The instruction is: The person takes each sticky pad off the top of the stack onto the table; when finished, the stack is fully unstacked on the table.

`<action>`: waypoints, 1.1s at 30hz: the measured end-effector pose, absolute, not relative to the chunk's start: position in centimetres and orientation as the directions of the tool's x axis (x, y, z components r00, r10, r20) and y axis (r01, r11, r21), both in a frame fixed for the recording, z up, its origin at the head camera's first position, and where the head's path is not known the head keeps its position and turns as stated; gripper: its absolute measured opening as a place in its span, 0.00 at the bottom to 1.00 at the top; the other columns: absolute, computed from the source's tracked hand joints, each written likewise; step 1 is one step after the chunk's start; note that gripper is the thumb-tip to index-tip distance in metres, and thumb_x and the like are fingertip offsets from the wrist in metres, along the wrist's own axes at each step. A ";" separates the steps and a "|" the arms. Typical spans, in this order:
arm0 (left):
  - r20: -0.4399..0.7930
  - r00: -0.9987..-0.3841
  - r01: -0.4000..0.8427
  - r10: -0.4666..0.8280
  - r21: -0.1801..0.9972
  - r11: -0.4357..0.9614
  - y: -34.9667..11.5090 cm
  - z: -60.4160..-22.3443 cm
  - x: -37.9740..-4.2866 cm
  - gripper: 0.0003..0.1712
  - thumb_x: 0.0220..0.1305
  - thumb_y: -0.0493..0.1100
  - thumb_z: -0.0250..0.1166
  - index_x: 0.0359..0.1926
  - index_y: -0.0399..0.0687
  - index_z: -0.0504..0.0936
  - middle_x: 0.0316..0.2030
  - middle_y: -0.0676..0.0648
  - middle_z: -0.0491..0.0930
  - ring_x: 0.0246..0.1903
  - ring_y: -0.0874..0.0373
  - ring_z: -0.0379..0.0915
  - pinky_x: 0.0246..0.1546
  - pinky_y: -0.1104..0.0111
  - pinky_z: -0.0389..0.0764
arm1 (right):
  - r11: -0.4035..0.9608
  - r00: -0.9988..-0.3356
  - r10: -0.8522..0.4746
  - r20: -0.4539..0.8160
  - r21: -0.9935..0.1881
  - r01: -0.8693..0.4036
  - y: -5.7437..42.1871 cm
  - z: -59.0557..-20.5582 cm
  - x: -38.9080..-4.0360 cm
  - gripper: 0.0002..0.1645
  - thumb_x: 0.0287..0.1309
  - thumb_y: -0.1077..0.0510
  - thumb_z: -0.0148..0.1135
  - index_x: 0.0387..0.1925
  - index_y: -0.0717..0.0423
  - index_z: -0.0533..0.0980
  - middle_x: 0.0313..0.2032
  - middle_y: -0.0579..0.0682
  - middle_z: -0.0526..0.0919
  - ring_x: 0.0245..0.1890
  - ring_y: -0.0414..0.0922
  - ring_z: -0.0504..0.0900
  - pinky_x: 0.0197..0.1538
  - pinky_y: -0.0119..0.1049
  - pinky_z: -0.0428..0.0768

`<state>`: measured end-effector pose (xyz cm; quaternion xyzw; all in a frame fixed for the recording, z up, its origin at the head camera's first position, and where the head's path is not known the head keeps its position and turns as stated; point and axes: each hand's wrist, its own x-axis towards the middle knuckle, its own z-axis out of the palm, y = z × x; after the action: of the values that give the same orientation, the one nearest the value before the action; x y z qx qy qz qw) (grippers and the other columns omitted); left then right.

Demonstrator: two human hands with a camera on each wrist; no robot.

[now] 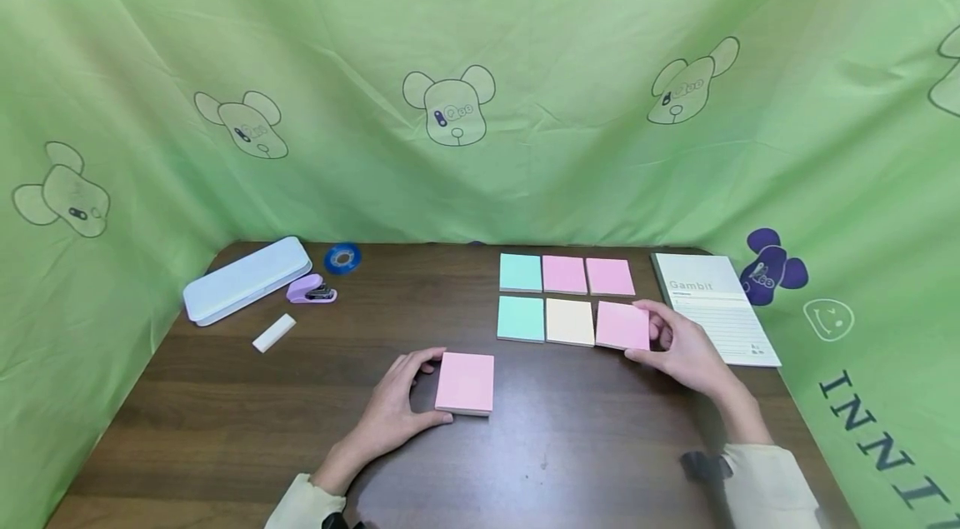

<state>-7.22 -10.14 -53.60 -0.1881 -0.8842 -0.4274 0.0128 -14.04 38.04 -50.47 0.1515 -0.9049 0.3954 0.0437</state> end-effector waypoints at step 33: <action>0.186 -0.927 0.348 0.324 0.746 0.567 -10.1 -54.0 -7.4 0.55 0.50 0.47 0.92 0.77 0.54 0.75 0.68 0.53 0.81 0.62 0.55 0.78 0.61 0.51 0.80 | 0.847 -0.951 -0.280 0.134 -0.433 -0.310 38.4 -49.8 -14.9 0.59 0.48 0.53 0.92 0.76 0.69 0.71 0.38 0.48 0.81 0.29 0.36 0.67 0.32 0.35 0.67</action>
<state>-7.35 -10.10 -53.98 -0.1900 -0.8851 -0.4247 0.0139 -14.88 38.44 -49.84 0.1535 -0.9603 0.2305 0.0331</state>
